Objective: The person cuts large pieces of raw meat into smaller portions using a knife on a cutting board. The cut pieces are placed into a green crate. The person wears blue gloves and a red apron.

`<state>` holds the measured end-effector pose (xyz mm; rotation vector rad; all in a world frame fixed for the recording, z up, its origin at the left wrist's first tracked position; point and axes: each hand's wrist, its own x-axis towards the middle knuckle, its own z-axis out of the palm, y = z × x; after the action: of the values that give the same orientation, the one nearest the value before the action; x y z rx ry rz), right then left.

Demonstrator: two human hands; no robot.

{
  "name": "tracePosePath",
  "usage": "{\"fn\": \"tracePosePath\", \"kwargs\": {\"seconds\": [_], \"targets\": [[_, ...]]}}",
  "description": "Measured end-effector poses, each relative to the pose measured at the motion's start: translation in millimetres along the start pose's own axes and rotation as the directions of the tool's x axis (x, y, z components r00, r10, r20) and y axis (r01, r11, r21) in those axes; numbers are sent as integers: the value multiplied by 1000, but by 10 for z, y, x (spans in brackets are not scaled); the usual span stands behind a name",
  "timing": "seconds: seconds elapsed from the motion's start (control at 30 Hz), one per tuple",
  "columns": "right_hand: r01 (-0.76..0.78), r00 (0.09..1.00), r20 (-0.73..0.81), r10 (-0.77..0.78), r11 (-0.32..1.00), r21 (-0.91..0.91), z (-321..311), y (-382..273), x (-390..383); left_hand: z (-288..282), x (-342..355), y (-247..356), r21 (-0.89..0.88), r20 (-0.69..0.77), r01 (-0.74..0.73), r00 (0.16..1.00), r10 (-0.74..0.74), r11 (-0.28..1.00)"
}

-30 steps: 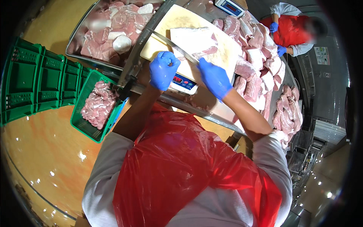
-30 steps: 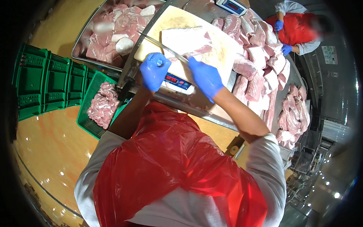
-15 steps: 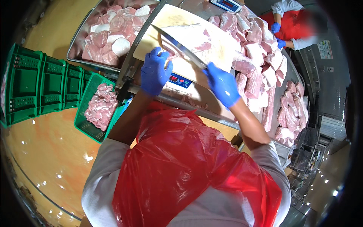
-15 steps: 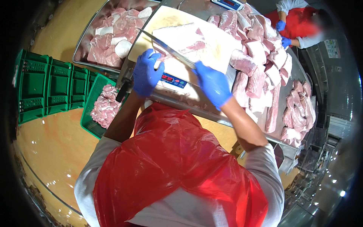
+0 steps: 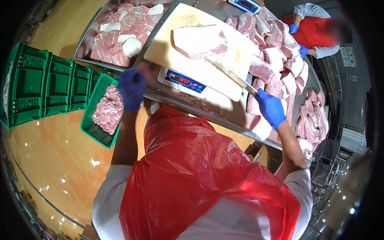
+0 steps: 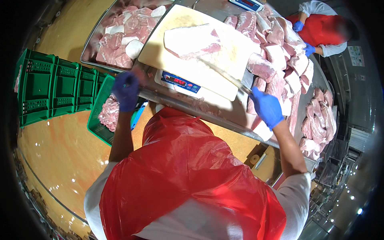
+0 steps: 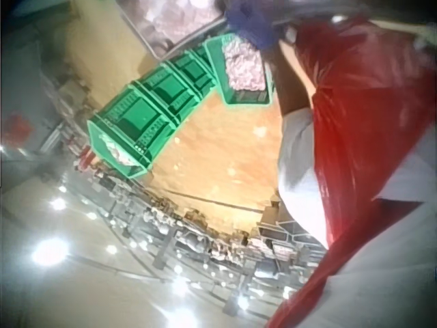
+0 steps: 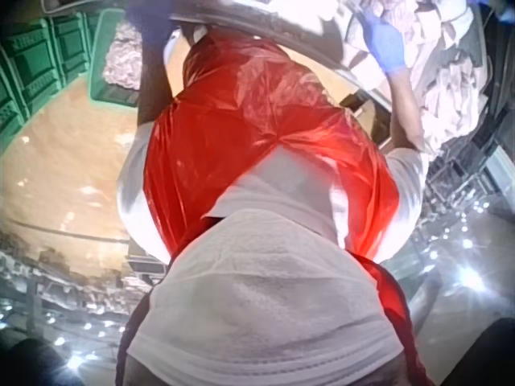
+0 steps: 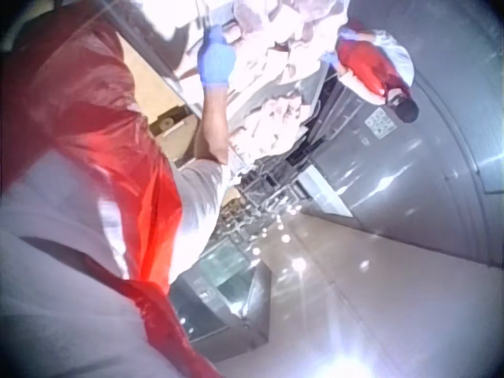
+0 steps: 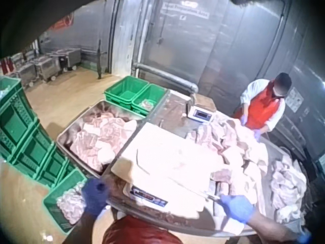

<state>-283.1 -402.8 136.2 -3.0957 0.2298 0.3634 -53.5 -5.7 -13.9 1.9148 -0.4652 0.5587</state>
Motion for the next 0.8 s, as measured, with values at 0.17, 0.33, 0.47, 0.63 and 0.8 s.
{"fn": "tracePosePath", "kwargs": {"seconds": [0.17,0.33,0.47,0.63,0.8], "targets": [[-155,910,-169,379,688,709,398,-378,-200,-1377,-193,-1258,638,323,156,835,-445,754],[-48,818,-144,558,315,948,389,-1009,402,-244,1128,-80,-12,480,-386,807,344,922],[143,847,-267,460,287,947,121,-1249,702,990,1494,140,-379,615,-5,745,256,925],[105,800,-436,412,619,778,387,-1116,461,1347,1024,-85,-340,493,-395,698,519,854],[-96,895,-183,406,577,811,1046,-1331,-16,673,466,515,-152,417,-69,900,127,986]]}}
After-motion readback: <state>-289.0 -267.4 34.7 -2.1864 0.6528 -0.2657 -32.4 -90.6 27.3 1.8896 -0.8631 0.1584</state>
